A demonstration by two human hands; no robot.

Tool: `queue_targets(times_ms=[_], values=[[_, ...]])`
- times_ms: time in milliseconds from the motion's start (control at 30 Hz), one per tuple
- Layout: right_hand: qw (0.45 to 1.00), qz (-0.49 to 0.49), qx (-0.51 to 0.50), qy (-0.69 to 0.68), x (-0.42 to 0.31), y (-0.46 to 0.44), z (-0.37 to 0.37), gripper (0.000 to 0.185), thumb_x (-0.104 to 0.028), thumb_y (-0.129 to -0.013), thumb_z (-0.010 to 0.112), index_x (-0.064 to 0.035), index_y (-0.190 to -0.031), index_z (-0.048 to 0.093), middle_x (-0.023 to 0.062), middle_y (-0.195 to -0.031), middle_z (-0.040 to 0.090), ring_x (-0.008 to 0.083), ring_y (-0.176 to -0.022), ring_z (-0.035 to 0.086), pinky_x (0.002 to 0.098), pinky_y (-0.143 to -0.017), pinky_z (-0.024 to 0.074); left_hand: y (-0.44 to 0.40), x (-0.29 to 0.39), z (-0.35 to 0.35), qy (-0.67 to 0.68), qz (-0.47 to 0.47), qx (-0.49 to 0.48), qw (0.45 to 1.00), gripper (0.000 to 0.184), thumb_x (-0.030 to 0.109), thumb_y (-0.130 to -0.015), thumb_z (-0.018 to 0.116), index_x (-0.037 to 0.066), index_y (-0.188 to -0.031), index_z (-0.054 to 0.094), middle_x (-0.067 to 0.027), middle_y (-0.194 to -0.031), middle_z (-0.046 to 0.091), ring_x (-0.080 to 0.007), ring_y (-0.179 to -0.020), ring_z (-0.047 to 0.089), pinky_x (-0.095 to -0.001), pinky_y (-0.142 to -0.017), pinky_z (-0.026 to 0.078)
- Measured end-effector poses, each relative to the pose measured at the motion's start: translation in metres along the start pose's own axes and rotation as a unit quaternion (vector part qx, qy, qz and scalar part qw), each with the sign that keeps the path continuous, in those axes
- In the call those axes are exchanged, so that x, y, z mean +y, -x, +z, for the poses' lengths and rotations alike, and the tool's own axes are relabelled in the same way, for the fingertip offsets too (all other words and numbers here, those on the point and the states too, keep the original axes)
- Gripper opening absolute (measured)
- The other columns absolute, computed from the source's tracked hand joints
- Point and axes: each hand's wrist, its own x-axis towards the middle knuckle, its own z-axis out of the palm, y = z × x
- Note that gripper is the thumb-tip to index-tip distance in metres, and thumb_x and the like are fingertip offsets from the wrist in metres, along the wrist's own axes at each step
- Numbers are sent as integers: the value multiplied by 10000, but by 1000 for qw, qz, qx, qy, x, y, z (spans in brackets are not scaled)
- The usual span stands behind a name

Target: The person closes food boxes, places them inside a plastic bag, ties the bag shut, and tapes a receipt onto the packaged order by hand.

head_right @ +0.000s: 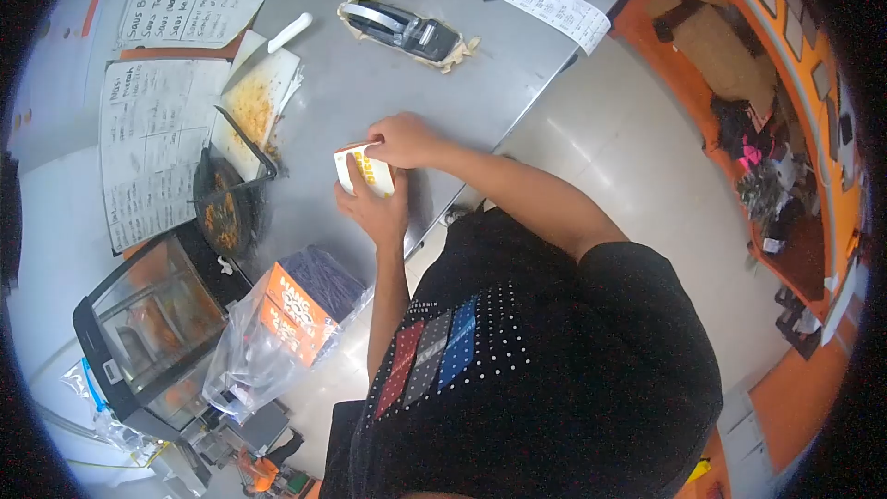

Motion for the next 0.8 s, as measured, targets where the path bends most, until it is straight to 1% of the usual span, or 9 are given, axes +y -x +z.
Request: queue_targets(times_ms=[33,100,200,300,400,467,567,700,800], values=[[996,-39,48,71,0,1,3,275,-304,-902,584,-85,-979,732,66,-1112,674,271,-1093,559,455,-905,449,0,-1,-1,0,1,-6,1000,904,450,-762,771,142,-1510,366,-379,-1349,321,-513,-1215,339,-593,-1039,304],[960,-119,143,209,-2,4,10,275,-313,-923,557,-105,-973,730,40,-1126,672,249,-1120,539,479,-882,438,0,-3,0,2,2,-10,1000,914,452,-756,774,143,-1512,363,-395,-1357,318,-520,-1223,338,-601,-1044,296],[944,-158,152,248,8,9,16,288,-319,-964,520,-105,-985,712,7,-1122,666,231,-1158,502,501,-870,395,-1,-6,4,10,22,2,1000,915,450,-760,775,122,-1509,363,-412,-1391,279,-534,-1264,304,-614,-1049,286],[949,-172,168,204,15,11,18,322,-338,-999,486,-91,-1011,692,-6,-1080,663,237,-1150,495,504,-880,353,3,-7,4,30,45,30,998,912,455,-778,772,93,-1506,358,-429,-1447,182,-557,-1337,220,-623,-1070,262],[947,-175,161,217,19,13,17,311,-321,-1017,461,-99,-1044,678,-31,-1126,669,198,-1159,471,445,-915,310,14,-9,6,70,33,54,996,893,439,-793,773,78,-1498,361,-438,-1476,89,-577,-1380,134,-634,-1090,232],[949,-192,146,202,21,13,13,341,-350,-1015,465,-85,-1022,680,-6,-1093,666,230,-1165,481,480,-913,320,24,-6,10,103,7,69,992,862,397,-797,780,85,-1488,371,-445,-1476,53,-588,-1388,98,-646,-1099,213],[942,-207,147,221,24,12,12,367,-373,-1014,468,-74,-1019,680,13,-1084,666,246,-1177,485,503,-921,322,29,-5,16,95,-17,83,992,868,374,-796,788,89,-1494,359,-462,-1461,66,-589,-1388,97,-625,-1092,253],[942,-190,120,249,17,16,8,390,-384,-1015,459,-61,-1067,672,33,-1153,658,248,-1210,476,524,-973,302,23,-15,5,92,-10,25,995,855,355,-798,799,90,-1492,376,-420,-1454,110,-573,-1341,206,-594,-1089,277],[955,-174,67,232,15,20,2,446,-409,-1023,440,-74,-1242,637,73,-1239,632,260,-1273,460,547,-1058,246,21,-23,1,112,13,21,993,855,334,-783,814,95,-1485,390,-404,-1432,170,-543,-1322,250,-573,-1082,298]])
